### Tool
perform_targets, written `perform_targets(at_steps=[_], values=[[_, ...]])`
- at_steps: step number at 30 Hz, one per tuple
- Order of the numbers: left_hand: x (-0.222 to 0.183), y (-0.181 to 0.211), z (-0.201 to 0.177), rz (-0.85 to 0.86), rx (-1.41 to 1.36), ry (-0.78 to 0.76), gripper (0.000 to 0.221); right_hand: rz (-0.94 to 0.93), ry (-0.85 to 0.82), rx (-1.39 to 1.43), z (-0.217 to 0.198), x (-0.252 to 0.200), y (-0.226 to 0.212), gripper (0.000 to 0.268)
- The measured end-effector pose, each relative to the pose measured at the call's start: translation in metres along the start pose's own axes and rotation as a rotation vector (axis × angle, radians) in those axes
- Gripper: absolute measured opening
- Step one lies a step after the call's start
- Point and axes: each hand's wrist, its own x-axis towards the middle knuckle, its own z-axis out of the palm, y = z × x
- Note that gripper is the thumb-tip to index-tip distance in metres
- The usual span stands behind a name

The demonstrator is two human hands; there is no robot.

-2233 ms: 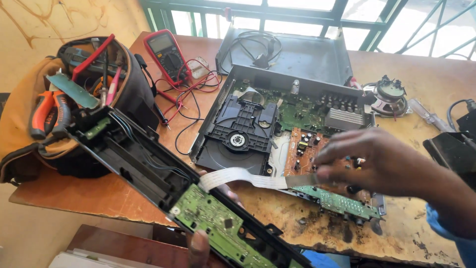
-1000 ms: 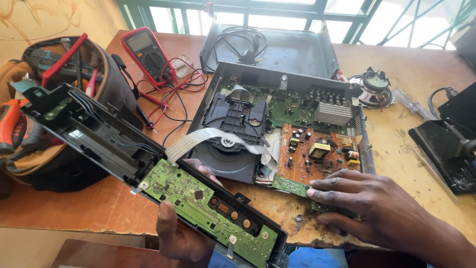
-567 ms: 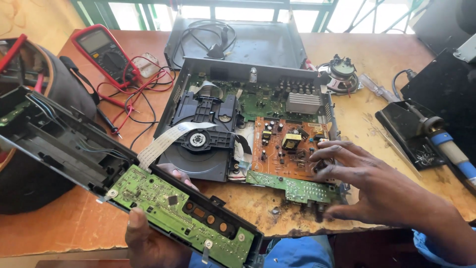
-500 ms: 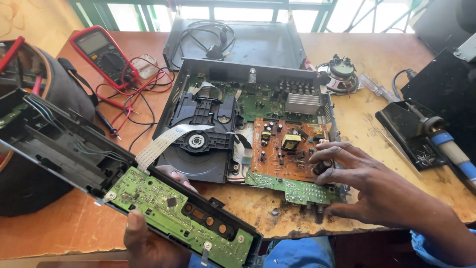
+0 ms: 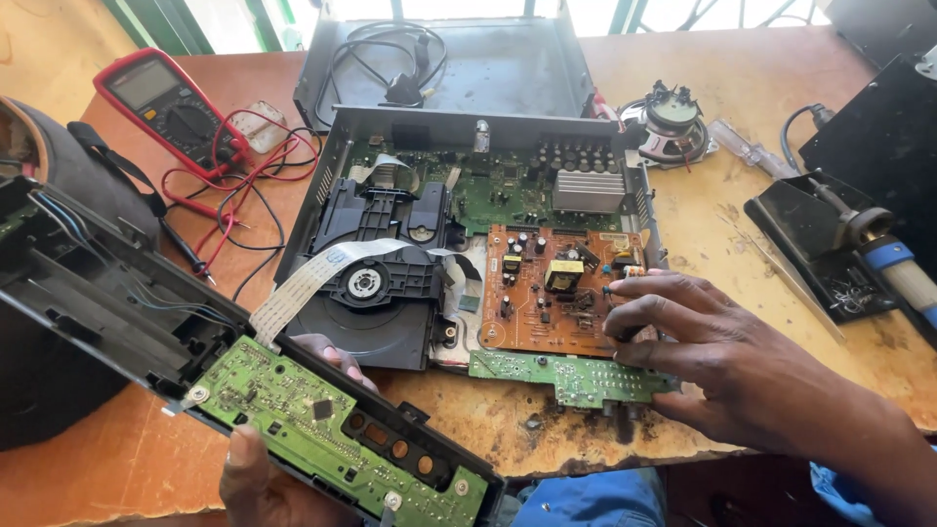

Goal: Disassembling and reassembling internal components of a DVD player, including the front panel and ribbon cables

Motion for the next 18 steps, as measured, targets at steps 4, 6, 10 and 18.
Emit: perform_targets(at_steps=[4,6,10,18], values=[[0.003,0.005,-0.006,-0.054,-0.055,-0.079,0.067,0.017,0.017,0.02,0.013,-0.004,0.004,0.037],[0.003,0.006,-0.013,-0.065,-0.08,-0.086,0.068,0.015,0.025,-0.061,0.019,-0.011,0.007,0.046],[0.003,0.006,-0.009,-0.074,-0.07,-0.066,0.069,0.128,-0.057,-0.098,0.011,-0.006,-0.007,0.085],[-0.002,0.006,0.004,-0.126,-0.175,-0.081,0.065,-0.033,0.059,0.049,0.026,0.039,-0.022,0.053]])
